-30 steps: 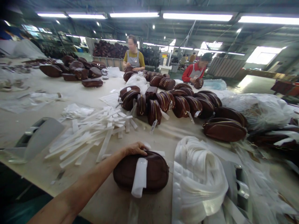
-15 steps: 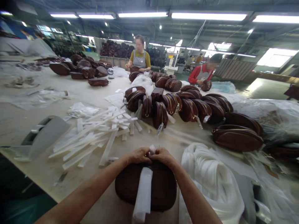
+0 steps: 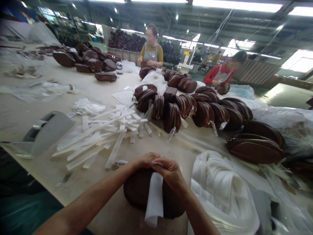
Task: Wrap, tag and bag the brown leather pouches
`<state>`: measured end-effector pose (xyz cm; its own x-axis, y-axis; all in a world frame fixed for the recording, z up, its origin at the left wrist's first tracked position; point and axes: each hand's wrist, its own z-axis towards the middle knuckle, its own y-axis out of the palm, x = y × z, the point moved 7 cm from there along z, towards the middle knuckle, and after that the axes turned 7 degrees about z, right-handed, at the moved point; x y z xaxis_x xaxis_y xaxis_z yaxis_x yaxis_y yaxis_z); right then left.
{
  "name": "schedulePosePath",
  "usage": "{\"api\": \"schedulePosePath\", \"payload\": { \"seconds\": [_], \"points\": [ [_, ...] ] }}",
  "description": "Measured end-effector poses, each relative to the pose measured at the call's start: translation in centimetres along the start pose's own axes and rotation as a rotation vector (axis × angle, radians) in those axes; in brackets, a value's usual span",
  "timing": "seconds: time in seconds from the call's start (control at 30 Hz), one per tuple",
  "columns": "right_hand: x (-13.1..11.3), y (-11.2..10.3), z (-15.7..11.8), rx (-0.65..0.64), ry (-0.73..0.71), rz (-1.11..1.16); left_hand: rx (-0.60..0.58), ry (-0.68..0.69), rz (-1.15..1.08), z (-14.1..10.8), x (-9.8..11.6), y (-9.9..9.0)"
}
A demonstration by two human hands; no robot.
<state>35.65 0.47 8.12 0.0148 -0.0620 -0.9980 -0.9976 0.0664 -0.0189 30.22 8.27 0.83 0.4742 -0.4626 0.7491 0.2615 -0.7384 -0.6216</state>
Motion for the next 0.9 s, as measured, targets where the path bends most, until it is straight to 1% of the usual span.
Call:
{"api": "schedulePosePath", "payload": {
  "seconds": [0.13,0.2,0.23,0.37,0.47,0.63,0.73,0.8,0.9],
  "points": [
    [-1.7,2.1,-3.6,-0.08,-0.244,-0.443,-0.045,-0.039,0.127,0.2,0.1,0.1],
    [-1.7,2.8,-5.1,-0.092,-0.313,-0.591,-0.047,-0.039,0.167,0.3,0.3,0.0],
    [-1.5,3.0,-5.7,-0.097,-0.326,-0.629,-0.045,-0.038,0.184,0.4,0.4,-0.1],
    [-0.5,3.3,-7.4,-0.072,-0.382,-0.629,-0.041,-0.033,0.25,0.3,0.8,-0.3],
    [0.0,3.1,-8.0,-0.034,-0.424,-0.599,-0.028,-0.037,0.308,0.2,0.9,-0.5],
    [-0.1,2.1,-8.2,0.101,-0.442,-0.643,-0.011,0.007,0.403,-0.1,1.4,-0.7],
    [-0.4,2.5,-8.3,0.079,-0.464,-0.681,0.038,0.088,0.479,-0.5,2.4,-0.9],
    [-0.6,2.9,-8.5,0.06,-0.5,-0.69,0.069,0.176,0.543,-1.2,3.4,-1.0],
    [-0.8,3.1,-8.6,0.074,-0.537,-0.689,0.079,0.32,0.641,-2.8,4.8,-0.7]
  ]
}}
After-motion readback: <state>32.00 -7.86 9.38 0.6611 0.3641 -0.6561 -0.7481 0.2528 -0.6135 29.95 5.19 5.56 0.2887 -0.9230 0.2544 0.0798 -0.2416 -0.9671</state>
